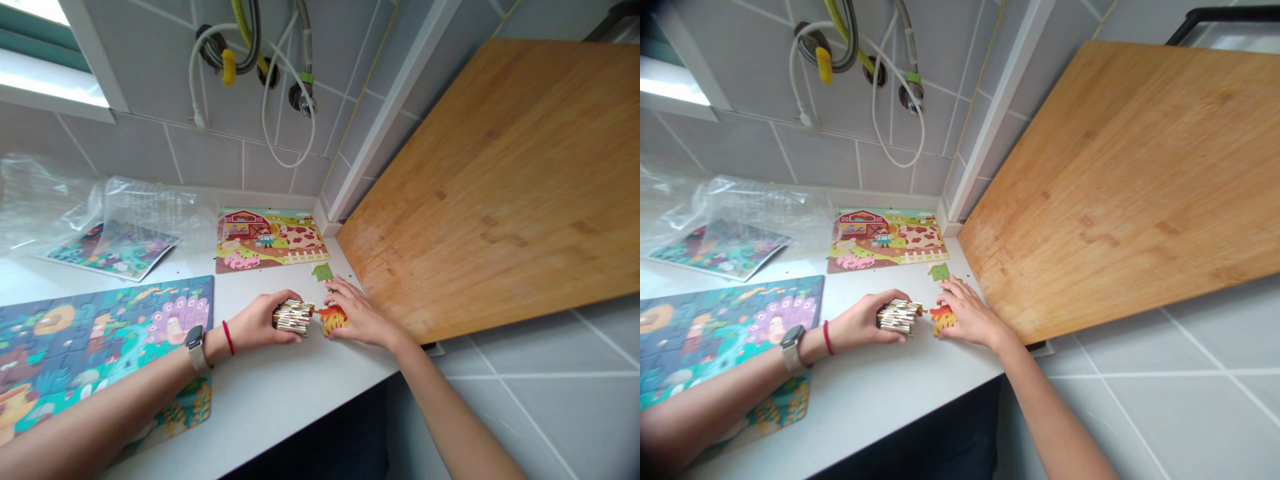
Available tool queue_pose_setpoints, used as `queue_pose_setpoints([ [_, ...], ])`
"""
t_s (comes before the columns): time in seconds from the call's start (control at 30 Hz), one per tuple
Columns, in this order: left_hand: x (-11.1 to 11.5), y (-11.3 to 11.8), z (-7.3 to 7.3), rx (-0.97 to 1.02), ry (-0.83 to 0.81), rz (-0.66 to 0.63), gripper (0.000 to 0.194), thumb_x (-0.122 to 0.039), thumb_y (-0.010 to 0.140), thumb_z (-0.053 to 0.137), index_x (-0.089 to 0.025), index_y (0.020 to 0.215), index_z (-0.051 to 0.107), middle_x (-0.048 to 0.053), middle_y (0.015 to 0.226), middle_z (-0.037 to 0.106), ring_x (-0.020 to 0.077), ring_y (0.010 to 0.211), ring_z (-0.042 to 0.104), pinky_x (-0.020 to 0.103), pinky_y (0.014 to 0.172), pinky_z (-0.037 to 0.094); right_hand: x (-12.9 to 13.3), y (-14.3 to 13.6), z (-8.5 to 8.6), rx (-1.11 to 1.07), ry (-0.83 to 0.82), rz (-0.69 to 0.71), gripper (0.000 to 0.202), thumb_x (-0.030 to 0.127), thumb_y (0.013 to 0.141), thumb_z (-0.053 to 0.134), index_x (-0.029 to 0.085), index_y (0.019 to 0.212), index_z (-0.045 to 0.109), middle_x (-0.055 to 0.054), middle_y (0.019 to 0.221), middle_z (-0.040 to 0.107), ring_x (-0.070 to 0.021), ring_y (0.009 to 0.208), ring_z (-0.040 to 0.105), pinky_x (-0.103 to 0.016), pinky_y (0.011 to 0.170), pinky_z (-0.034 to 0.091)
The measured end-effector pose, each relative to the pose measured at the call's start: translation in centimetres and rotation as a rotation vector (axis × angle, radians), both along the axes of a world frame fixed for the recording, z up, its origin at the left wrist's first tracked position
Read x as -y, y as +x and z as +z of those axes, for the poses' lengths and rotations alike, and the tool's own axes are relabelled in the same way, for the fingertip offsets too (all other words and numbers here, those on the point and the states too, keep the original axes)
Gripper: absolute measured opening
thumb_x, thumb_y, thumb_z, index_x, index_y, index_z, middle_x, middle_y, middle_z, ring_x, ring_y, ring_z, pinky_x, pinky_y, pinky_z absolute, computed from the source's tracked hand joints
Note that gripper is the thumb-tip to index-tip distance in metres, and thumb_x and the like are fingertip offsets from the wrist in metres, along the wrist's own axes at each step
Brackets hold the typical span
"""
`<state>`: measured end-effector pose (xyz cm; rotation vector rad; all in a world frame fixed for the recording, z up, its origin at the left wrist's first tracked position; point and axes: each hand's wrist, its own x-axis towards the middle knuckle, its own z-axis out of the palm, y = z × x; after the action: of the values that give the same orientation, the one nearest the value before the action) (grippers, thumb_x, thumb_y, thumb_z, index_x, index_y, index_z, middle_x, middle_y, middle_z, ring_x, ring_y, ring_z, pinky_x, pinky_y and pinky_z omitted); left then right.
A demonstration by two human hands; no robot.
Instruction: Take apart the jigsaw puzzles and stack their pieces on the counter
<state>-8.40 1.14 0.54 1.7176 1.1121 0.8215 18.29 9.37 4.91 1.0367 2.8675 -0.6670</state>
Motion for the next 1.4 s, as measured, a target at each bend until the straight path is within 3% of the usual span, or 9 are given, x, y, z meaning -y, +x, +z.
queue_pose_setpoints([
  [0.2,0.3,0.6,0.2,0.072,-0.072,-0.051,0.061,-0.047,0.069,0.086,-0.019,0.116,0.059,0.002,0.096,0.073,0.0190,0.083,0.068,0.027,0.073,0.053,0.3,0.2,-0.3,-0.120,-0.008,0.028,0.054,0.029,0.069,0.090,0.021,0.118,0.067,-0.008,0.117,0.067,-0.0271,0.120,0.059,-0.045,0.110,0.044],
  [0.5,0.6,1.8,1.6,-0.061,-0.068,-0.036,0.058,-0.042,0.069,0.085,-0.020,0.117,0.061,0.002,0.095,0.076,0.0201,0.081,0.070,0.029,0.074,0.055,0.5,1.6,-2.4,-0.224,-0.070,-0.044,0.061,0.028,0.073,0.088,0.021,0.129,0.067,-0.010,0.127,0.069,-0.0264,0.123,0.059,-0.044,0.112,0.044],
  [0.6,0.3,2.7,1.7,-0.091,-0.018,0.005,0.062,-0.040,0.066,0.087,-0.020,0.121,0.065,0.012,0.126,0.070,0.0293,0.114,0.067,0.038,0.097,0.053,1.1,2.0,-3.0,-0.307,-0.090,-0.110,0.057,0.026,0.077,0.085,0.024,0.130,0.067,-0.010,0.131,0.067,-0.0255,0.127,0.059,-0.042,0.113,0.044],
  [0.67,0.1,3.4,1.4,-0.096,0.031,-0.010,0.066,-0.041,0.063,0.089,-0.020,0.122,0.067,0.017,0.150,0.052,0.0345,0.141,0.047,0.043,0.114,0.042,1.6,2.3,-3.4,-0.379,-0.094,-0.146,0.053,0.029,0.080,0.083,0.027,0.130,0.067,-0.008,0.131,0.067,-0.0250,0.127,0.059,-0.043,0.114,0.044],
  [0.77,-0.1,4.6,1.0,-0.069,0.030,-0.047,0.073,-0.044,0.061,0.091,-0.020,0.125,0.068,0.018,0.159,0.040,0.0361,0.151,0.030,0.048,0.120,0.034,2.1,2.6,-4.0,-0.489,-0.121,-0.169,0.051,0.038,0.083,0.080,0.028,0.131,0.066,-0.008,0.131,0.065,-0.0243,0.126,0.060,-0.041,0.113,0.046],
  [0.9,-0.2,5.7,1.1,-0.002,-0.047,-0.026,0.067,-0.042,0.065,0.089,-0.020,0.125,0.067,0.016,0.152,0.051,0.0354,0.143,0.044,0.048,0.117,0.039,2.5,3.1,-4.5,-0.578,-0.127,-0.182,0.047,0.044,0.085,0.076,0.027,0.128,0.067,-0.009,0.125,0.063,-0.0242,0.124,0.061,-0.039,0.111,0.048],
  [1.03,-0.1,6.1,1.6,0.080,-0.165,-0.018,0.071,-0.038,0.068,0.087,-0.019,0.131,0.060,0.011,0.132,0.068,0.0277,0.113,0.068,0.041,0.101,0.053,2.7,3.4,-5.0,-0.618,-0.060,-0.197,0.048,0.041,0.088,0.073,0.028,0.133,0.063,-0.009,0.126,0.060,-0.0233,0.125,0.060,-0.039,0.112,0.047],
  [1.2,0.1,6.5,1.8,0.109,-0.224,-0.007,0.064,-0.038,0.071,0.086,-0.017,0.125,0.059,0.005,0.108,0.074,0.0218,0.091,0.070,0.033,0.084,0.056,3.1,3.6,-5.2,-0.681,-0.017,-0.169,0.045,0.028,0.093,0.067,0.027,0.138,0.060,-0.010,0.129,0.064,-0.0215,0.123,0.062,-0.037,0.109,0.050],
  [1.4,0.5,6.7,2.0,0.083,-0.185,0.007,0.060,-0.043,0.077,0.082,-0.019,0.126,0.055,0.005,0.108,0.073,0.0210,0.092,0.069,0.033,0.083,0.056,4.0,3.8,-4.8,-0.726,-0.083,-0.200,0.048,0.013,0.094,0.058,0.029,0.139,0.060,-0.006,0.130,0.070,-0.0205,0.118,0.068,-0.038,0.107,0.053],
])
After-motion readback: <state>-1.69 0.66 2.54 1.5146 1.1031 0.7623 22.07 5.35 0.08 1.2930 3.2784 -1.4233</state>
